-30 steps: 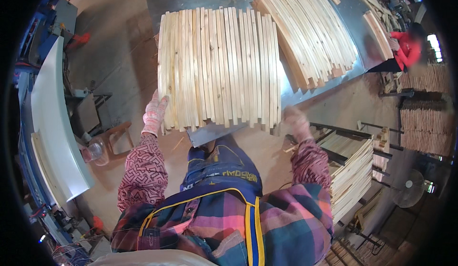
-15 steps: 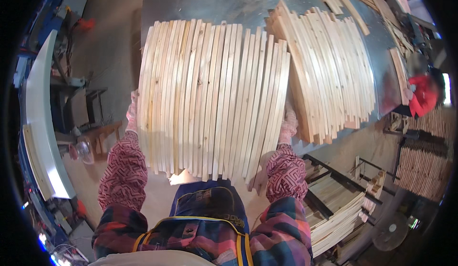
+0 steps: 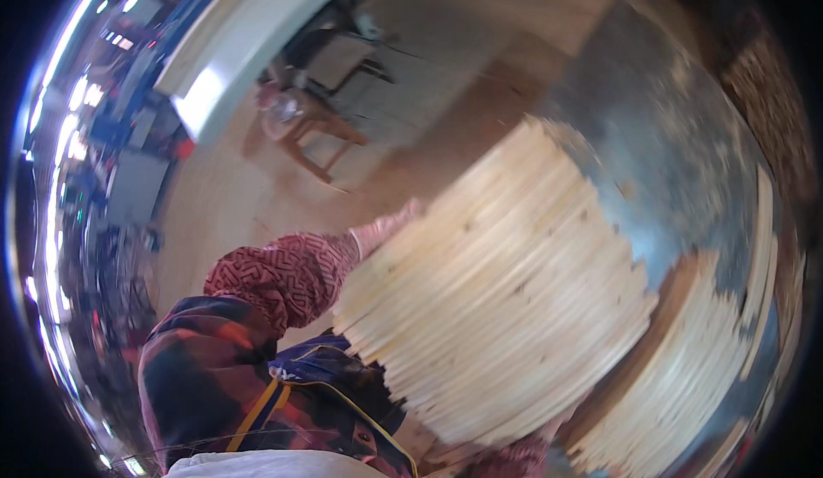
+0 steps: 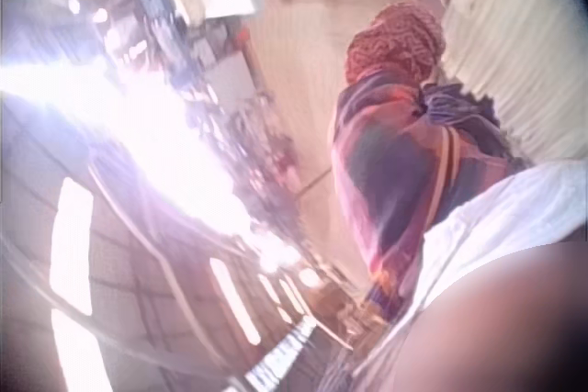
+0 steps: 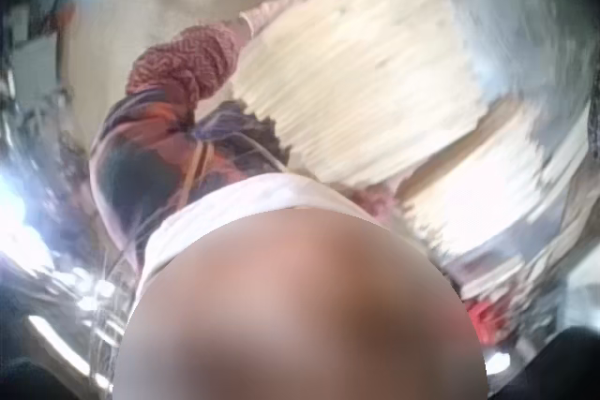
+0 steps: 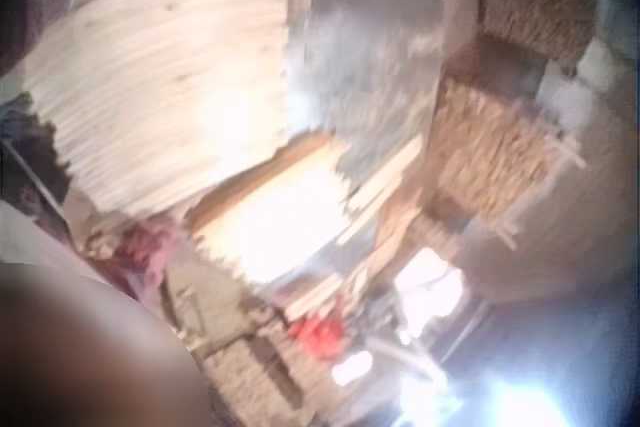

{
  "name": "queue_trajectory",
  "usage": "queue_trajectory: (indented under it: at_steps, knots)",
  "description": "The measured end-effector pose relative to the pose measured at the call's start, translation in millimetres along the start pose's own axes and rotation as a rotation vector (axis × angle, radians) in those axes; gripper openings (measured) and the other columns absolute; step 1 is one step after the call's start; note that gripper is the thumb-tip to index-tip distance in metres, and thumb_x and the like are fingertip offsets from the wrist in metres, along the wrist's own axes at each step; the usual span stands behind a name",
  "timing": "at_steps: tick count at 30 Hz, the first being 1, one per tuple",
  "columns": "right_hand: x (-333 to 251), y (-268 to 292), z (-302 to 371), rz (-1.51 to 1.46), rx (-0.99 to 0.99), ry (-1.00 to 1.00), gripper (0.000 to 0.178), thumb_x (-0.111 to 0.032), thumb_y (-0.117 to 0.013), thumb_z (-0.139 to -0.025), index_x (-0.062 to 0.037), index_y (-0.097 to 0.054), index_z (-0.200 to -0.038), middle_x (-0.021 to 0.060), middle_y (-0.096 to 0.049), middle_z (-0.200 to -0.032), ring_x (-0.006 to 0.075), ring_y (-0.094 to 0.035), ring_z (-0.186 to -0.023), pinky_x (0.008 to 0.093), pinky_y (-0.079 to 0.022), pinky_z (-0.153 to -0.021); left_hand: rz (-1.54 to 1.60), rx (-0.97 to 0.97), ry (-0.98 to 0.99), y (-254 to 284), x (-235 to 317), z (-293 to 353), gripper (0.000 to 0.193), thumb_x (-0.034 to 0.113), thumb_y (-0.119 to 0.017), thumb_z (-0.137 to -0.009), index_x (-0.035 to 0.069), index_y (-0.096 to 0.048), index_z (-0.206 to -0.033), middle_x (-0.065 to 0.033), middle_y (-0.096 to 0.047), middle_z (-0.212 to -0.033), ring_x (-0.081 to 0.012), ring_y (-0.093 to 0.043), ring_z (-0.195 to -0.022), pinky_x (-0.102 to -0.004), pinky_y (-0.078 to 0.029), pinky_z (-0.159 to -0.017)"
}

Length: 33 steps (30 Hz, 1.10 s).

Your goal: The person stacks light-colored wooden planks on a metal table in a workshop. They repeatedly pick up bundles of planks, align them, and place them into neat piles, occasionally moving stacks to a conveyor belt. A coworker in a red shirt is visible working alongside them.

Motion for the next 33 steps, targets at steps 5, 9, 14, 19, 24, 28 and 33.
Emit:
queue_trajectory:
  at_steps: [5, 9, 14, 19, 24, 28, 33]
  knots:
    - [-1, -44, 40, 0.195, 0.011, 0.096, 0.051, -0.041, -0.05, -0.104, -0.0051, -0.048, -0.141, 0.0126, -0.059, -0.134, 0.0264, -0.06, -0.119, 0.0374, -0.051, -0.1, 0.1, 0.063, 0.011, 66, -74, 50, 0.076, 0.066, -0.049, -0.096, 0.007, -0.054, -0.143, -0.0061, -0.057, -0.143, -0.0185, -0.055, -0.127, -0.0361, -0.044, -0.107]
    - [-3, -100, 78, 0.243, -0.023, 0.152, 0.051, -0.041, -0.05, -0.104, -0.0048, -0.048, -0.14, 0.0127, -0.06, -0.133, 0.0265, -0.06, -0.118, 0.0375, -0.051, -0.1, 0.29, 0.044, -0.025, 114, -110, 104, 0.072, 0.062, -0.051, -0.096, 0.007, -0.055, -0.143, -0.0057, -0.057, -0.142, -0.0182, -0.055, -0.127, -0.0358, -0.044, -0.107]
    - [16, -184, 178, 0.259, -0.022, 0.205, 0.051, -0.042, -0.05, -0.103, -0.0046, -0.049, -0.139, 0.0128, -0.06, -0.132, 0.0265, -0.061, -0.117, 0.0377, -0.051, -0.1, 0.44, -0.036, -0.124, 218, -135, 180, 0.067, 0.057, -0.053, -0.097, 0.007, -0.055, -0.142, -0.0053, -0.058, -0.141, -0.0178, -0.055, -0.126, -0.0353, -0.044, -0.106]
    - [-6, -239, 243, 0.276, -0.078, 0.26, 0.051, -0.042, -0.051, -0.103, -0.0043, -0.05, -0.138, 0.0129, -0.061, -0.131, 0.0265, -0.061, -0.117, 0.0378, -0.051, -0.1, 0.616, -0.072, -0.316, 287, -118, 263, 0.062, 0.052, -0.055, -0.097, 0.008, -0.056, -0.141, -0.0049, -0.059, -0.139, -0.0174, -0.055, -0.126, -0.0349, -0.044, -0.106]
    - [-40, -332, 323, 0.307, -0.132, 0.287, 0.051, -0.043, -0.051, -0.103, -0.0041, -0.051, -0.137, 0.013, -0.062, -0.13, 0.0266, -0.061, -0.116, 0.038, -0.051, -0.099, 0.776, -0.166, -0.592, 408, -54, 334, 0.058, 0.047, -0.057, -0.098, 0.008, -0.057, -0.141, -0.0045, -0.06, -0.138, -0.017, -0.055, -0.126, -0.0344, -0.045, -0.106]
    - [-68, -391, 344, 0.298, -0.211, 0.338, 0.052, -0.043, -0.051, -0.102, -0.0039, -0.052, -0.136, 0.0131, -0.062, -0.129, 0.0266, -0.062, -0.115, 0.0381, -0.051, -0.099, 0.866, -0.247, -0.834, 456, -1, 356, 0.054, 0.042, -0.059, -0.099, 0.008, -0.057, -0.14, -0.0041, -0.06, -0.137, -0.0166, -0.055, -0.126, -0.0341, -0.045, -0.106]
    - [-76, -453, 324, 0.278, -0.309, 0.34, 0.052, -0.044, -0.052, -0.102, -0.0036, -0.053, -0.135, 0.0133, -0.063, -0.128, 0.0266, -0.062, -0.115, 0.0382, -0.051, -0.099, 0.843, -0.266, -0.957, 493, 35, 344, 0.05, 0.037, -0.061, -0.099, 0.008, -0.058, -0.14, -0.0037, -0.061, -0.136, -0.0162, -0.055, -0.125, -0.0336, -0.045, -0.105]
Point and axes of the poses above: each hand's wrist, its own z-axis away from the middle knuckle, its own y-axis out of the back of the hand, x = y × z, the point moved 1 cm from there along -z, towards the middle knuckle
